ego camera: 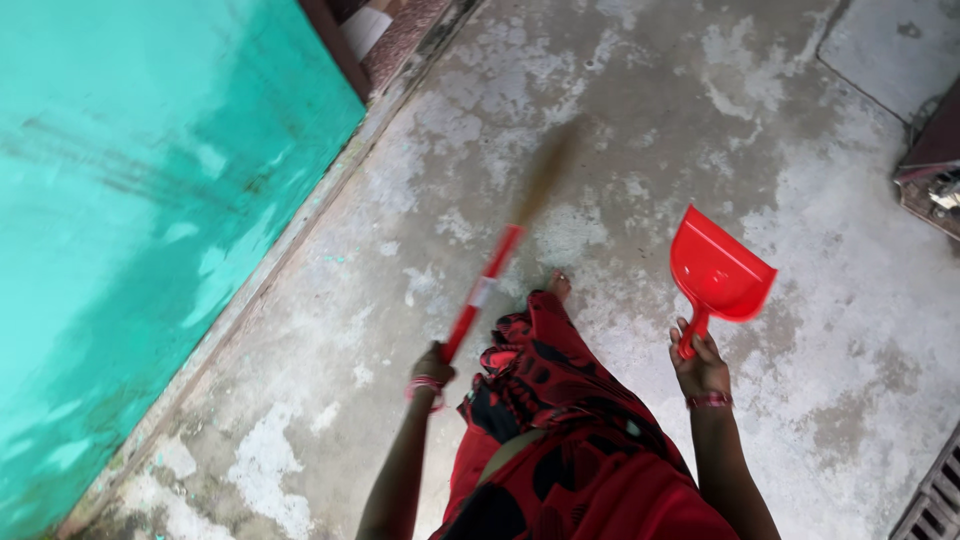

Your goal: The person walks across a concrete floor while holding a red dustpan and using a broom to sweep the surface.

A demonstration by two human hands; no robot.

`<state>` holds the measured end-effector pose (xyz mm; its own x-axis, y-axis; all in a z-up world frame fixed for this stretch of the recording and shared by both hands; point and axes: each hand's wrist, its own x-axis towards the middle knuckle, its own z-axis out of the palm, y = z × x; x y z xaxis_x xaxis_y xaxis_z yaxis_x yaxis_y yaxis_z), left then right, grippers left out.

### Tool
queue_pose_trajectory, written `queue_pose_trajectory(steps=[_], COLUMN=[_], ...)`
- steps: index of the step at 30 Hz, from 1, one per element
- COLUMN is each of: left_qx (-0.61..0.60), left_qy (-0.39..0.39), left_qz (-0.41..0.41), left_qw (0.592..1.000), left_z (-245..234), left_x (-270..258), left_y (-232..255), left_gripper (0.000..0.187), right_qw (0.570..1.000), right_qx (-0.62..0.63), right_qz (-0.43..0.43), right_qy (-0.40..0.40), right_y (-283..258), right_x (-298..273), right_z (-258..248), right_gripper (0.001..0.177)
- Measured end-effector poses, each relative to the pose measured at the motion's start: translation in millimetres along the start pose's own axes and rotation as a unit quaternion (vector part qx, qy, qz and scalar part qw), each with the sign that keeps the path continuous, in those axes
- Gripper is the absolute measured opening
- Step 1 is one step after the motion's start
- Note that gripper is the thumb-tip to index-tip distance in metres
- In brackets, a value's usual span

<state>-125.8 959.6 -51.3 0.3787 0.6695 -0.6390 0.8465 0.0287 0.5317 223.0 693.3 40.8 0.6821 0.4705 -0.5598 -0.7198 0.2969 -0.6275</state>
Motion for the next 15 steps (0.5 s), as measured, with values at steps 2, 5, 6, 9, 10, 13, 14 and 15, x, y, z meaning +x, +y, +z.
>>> queue_pose_trajectory(steps=[2,5,6,9,10,13,14,15], left_qx=[-0.114,-0.259,-0.305,-0.297,-0.258,-0.088,-0.041,0.005], left_qy=[-0.025,-0.048,-0.062,-0.037,-0.042,-0.096,-0.122,-0.147], left_qz=[-0.079,-0.173,-0.212,-0.256,-0.256,-0.212,-0.178,-0.135], left_qw=[0.990,0.949,0.926,0.919,0.931,0.969,0.975,0.980], left_z=[-18.6,-51.3,-60.0,-69.3,-67.0,-38.1,-25.6,-14.6], left_x=[12.7,41.1,51.5,75.7,82.8,101.1,106.4,111.1], left_y=[3.0,23.5,33.8,74.1,91.6,154.3,177.3,201.0], left_gripper=[0.055,0.050,0.051,0.044,0.042,0.035,0.032,0.035], right_qw=[1.000,1.000,0.999,0.998,0.997,0.999,0.999,0.999], right_qx=[0.012,0.025,0.036,0.045,0.046,0.041,0.043,0.046], right_qz=[0.000,-0.013,-0.015,-0.012,-0.012,-0.009,-0.010,-0.012], right_qy=[0.002,-0.012,-0.030,-0.051,-0.055,-0.025,-0.014,-0.005], right_y=[-12.0,-31.5,-38.4,-57.5,-63.5,-82.3,-87.5,-92.6], right_x=[25.1,69.3,84.4,111.7,121.5,141.6,145.5,149.8], right_z=[3.1,12.0,14.5,10.8,10.0,1.6,-2.2,-3.9], right_gripper=[0.045,0.042,0.042,0.042,0.042,0.043,0.044,0.046])
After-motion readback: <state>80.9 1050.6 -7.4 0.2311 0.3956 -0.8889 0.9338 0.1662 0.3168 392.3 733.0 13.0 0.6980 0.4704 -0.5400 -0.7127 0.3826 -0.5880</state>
